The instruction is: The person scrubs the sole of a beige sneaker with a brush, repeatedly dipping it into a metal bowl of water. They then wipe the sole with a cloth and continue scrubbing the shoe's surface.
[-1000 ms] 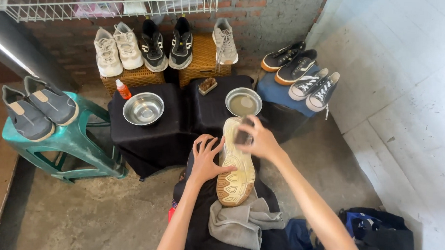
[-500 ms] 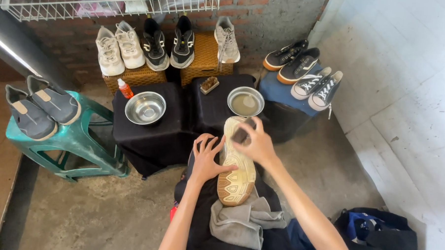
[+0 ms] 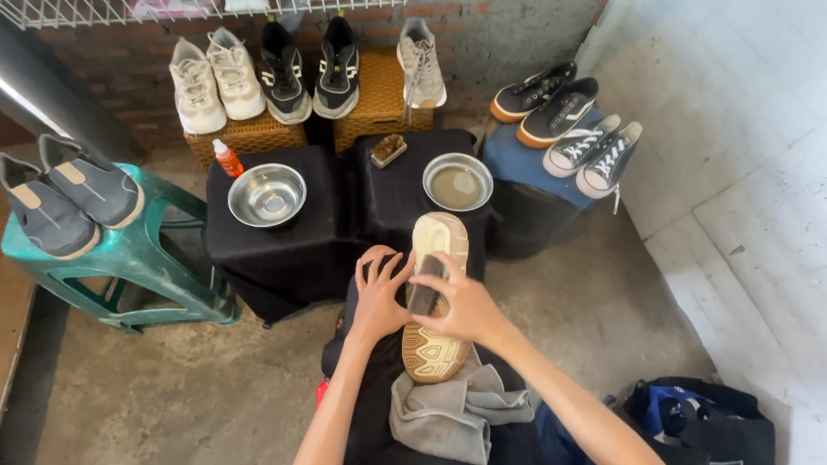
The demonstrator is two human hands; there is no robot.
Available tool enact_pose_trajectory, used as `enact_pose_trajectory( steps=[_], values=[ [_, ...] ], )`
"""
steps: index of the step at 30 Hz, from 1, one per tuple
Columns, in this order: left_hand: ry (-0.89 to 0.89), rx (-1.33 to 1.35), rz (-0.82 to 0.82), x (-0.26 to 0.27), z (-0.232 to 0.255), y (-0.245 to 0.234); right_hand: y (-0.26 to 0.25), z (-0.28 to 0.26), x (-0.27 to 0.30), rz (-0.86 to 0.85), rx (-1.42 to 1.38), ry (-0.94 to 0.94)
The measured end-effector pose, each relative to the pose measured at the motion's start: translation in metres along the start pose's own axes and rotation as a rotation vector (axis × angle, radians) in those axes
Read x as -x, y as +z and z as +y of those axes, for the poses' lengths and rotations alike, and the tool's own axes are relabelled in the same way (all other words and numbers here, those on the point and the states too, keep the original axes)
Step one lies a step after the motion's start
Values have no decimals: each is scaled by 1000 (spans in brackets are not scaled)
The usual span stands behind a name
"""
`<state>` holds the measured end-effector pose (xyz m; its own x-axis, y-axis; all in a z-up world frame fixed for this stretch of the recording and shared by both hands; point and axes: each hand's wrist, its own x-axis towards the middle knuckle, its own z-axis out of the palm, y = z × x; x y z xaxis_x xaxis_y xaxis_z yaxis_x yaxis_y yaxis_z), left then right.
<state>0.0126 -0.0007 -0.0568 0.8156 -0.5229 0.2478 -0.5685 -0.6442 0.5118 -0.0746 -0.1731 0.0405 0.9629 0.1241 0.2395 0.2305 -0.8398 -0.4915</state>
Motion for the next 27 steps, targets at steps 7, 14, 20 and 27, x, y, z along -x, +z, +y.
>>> enact_pose_trajectory(
  steps=[7, 14, 20, 27],
  values=[
    [-103, 83, -77, 2, 20, -34, -10, 82, -99, 319, 90, 3],
    [-112, 86, -96, 2, 18, -32, 6, 100, -193, 69, -174, 280],
    [-150, 84, -137, 4, 14, -29, 77, 128, -233, -153, 22, 308],
    [-88, 72, -143, 0, 15, -29, 73, 127, -245, -418, 143, 337]
  ],
)
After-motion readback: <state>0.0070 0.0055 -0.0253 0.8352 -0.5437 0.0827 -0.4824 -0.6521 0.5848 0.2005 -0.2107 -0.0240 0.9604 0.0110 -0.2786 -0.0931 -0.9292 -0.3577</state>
